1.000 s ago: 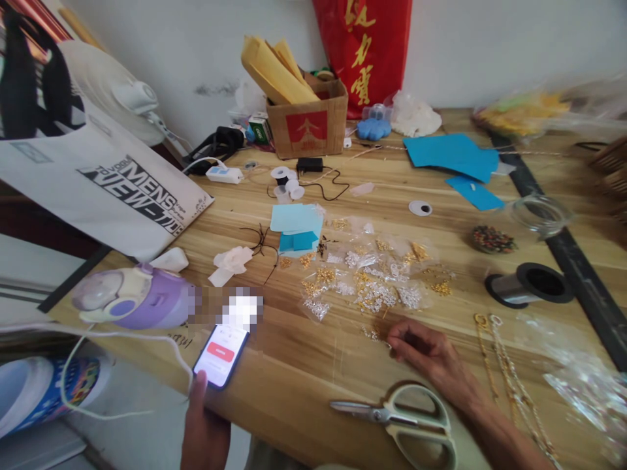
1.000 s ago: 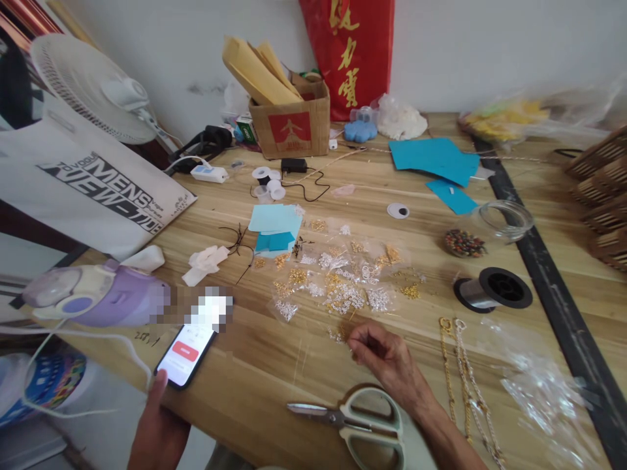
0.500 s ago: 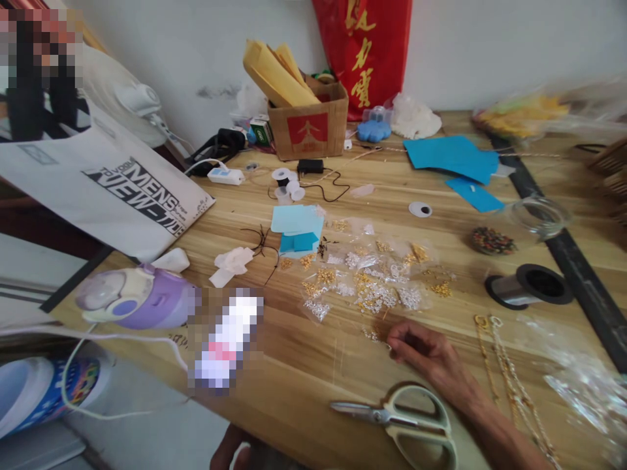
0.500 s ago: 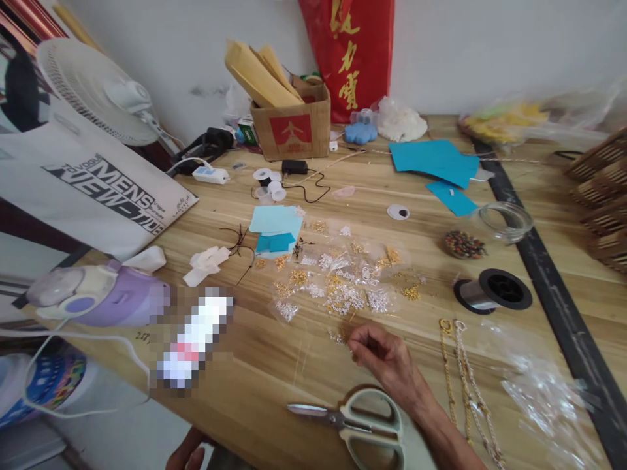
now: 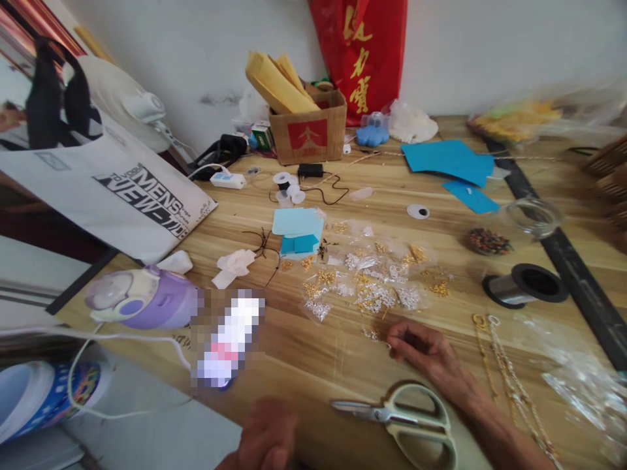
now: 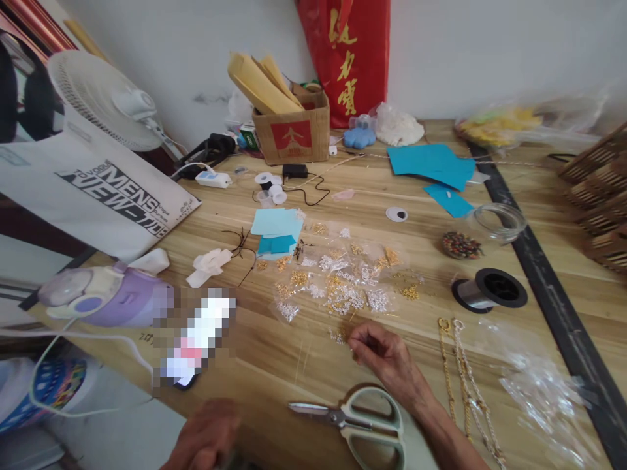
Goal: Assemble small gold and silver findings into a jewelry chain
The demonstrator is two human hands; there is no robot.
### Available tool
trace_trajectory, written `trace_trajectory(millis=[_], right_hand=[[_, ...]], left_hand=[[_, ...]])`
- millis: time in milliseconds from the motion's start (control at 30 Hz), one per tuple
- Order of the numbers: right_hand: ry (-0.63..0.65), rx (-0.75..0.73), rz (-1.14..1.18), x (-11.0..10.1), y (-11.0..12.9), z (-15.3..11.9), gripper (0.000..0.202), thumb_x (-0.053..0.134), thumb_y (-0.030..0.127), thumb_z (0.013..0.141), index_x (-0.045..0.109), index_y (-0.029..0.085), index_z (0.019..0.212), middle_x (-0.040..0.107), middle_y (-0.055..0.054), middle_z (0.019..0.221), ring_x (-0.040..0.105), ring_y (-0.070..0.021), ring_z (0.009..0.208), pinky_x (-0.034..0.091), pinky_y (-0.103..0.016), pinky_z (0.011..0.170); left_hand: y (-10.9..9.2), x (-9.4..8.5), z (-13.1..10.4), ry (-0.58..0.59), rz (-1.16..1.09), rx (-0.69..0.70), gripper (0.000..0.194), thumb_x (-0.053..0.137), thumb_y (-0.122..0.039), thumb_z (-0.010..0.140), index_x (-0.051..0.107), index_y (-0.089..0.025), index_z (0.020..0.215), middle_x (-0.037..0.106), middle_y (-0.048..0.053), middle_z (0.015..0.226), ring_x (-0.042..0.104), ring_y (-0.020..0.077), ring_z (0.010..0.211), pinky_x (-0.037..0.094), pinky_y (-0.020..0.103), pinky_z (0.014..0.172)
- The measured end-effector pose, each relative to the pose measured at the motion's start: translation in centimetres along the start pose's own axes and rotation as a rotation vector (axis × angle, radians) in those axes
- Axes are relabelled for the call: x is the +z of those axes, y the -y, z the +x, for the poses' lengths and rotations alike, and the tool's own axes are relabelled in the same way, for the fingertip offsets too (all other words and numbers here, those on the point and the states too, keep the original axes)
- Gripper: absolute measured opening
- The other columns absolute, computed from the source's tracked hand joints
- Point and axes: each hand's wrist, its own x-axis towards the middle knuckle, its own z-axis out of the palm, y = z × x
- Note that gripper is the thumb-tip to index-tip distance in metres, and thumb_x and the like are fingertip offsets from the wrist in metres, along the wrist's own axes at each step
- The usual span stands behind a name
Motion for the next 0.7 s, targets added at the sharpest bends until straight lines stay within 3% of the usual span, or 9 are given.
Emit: trace_trajectory(millis=[33, 67, 100, 167, 267, 400, 533, 700], right_hand=[[0.005, 0.002, 0.004, 0.0, 0.0, 0.0, 0.033, 0.061, 0.048, 0.080, 0.060, 0.017, 0.069, 0.056, 0.000, 0.059, 0.051, -0.0131, 0.055, 0.043, -0.024, 0.052], [0.008, 0.003, 0.010, 0.0, 0.1, 0.0, 0.033, 0.061, 0.048, 0.081, 0.060, 0.016, 0.069, 0.055, 0.000, 0.059, 0.051, -0.0128, 0.055, 0.042, -0.024, 0.052], [0.008, 0.002, 0.016, 0.0, 0.1, 0.0, 0.034, 0.061, 0.048, 0.081, 0.060, 0.016, 0.070, 0.055, 0.000, 0.059, 0.050, -0.0125, 0.055, 0.042, -0.024, 0.052], [0.013, -0.004, 0.030, 0.0, 0.2, 0.0, 0.034, 0.062, 0.048, 0.081, 0.059, 0.016, 0.070, 0.055, 0.000, 0.059, 0.050, -0.0121, 0.055, 0.041, -0.023, 0.052], [0.030, -0.013, 0.055, -0.1, 0.2, 0.0, 0.035, 0.063, 0.048, 0.081, 0.059, 0.016, 0.071, 0.055, 0.000, 0.059, 0.050, -0.0118, 0.055, 0.040, -0.023, 0.052], [0.052, -0.006, 0.147, -0.5, 0.2, 0.1, 0.036, 0.065, 0.049, 0.080, 0.058, 0.016, 0.071, 0.055, 0.002, 0.057, 0.048, -0.0100, 0.052, 0.039, -0.022, 0.052], [0.048, -0.015, 0.227, -0.8, 0.3, 0.2, 0.035, 0.067, 0.049, 0.079, 0.060, 0.015, 0.073, 0.057, 0.001, 0.062, 0.050, -0.0093, 0.054, 0.042, -0.022, 0.053], [0.036, -0.051, 0.269, -0.9, 0.7, 0.0, 0.033, 0.066, 0.047, 0.081, 0.062, 0.015, 0.076, 0.060, 0.000, 0.068, 0.053, -0.0097, 0.058, 0.045, -0.022, 0.054]], left_hand=[[-0.7, 0.5, 1.5, 0.024, 0.001, 0.082, 0.047, 0.037, -0.045, 0.093, 0.052, -0.022, 0.055, 0.047, 0.001, 0.047, 0.046, 0.0157, 0.048, 0.042, 0.032, 0.059], [-1.5, 1.2, 3.1, 0.102, 0.030, 0.273, 0.038, 0.038, -0.034, 0.094, 0.053, -0.021, 0.061, 0.049, 0.000, 0.049, 0.046, 0.0141, 0.048, 0.041, 0.031, 0.059], [-2.4, 2.0, 4.7, 0.197, 0.089, 0.371, 0.028, 0.041, -0.025, 0.093, 0.055, -0.020, 0.070, 0.053, 0.001, 0.055, 0.048, 0.0136, 0.053, 0.041, 0.029, 0.060], [-3.9, 3.9, 7.7, 0.217, 0.061, 0.437, 0.018, 0.044, -0.020, 0.091, 0.056, -0.018, 0.078, 0.056, 0.002, 0.060, 0.050, 0.0128, 0.056, 0.040, 0.027, 0.060], [-4.5, 7.1, 11.1, 0.188, -0.174, 0.207, 0.020, 0.042, -0.025, 0.094, 0.057, -0.017, 0.082, 0.059, 0.003, 0.069, 0.054, 0.0125, 0.064, 0.043, 0.025, 0.064], [-2.2, 9.6, 13.8, 0.165, -0.328, -0.081, 0.015, 0.052, -0.031, 0.089, 0.058, -0.017, 0.092, 0.060, 0.003, 0.081, 0.055, 0.0126, 0.068, 0.044, 0.023, 0.063], [-0.5, 10.3, 15.1, 0.262, -0.349, -0.225, 0.014, 0.056, -0.028, 0.082, 0.057, -0.016, 0.090, 0.058, 0.001, 0.079, 0.053, 0.0105, 0.062, 0.043, 0.022, 0.059], [-0.3, 10.6, 15.0, 0.395, -0.415, -0.290, 0.014, 0.062, -0.022, 0.074, 0.057, -0.015, 0.086, 0.060, 0.001, 0.073, 0.055, 0.0111, 0.063, 0.043, 0.022, 0.058]])
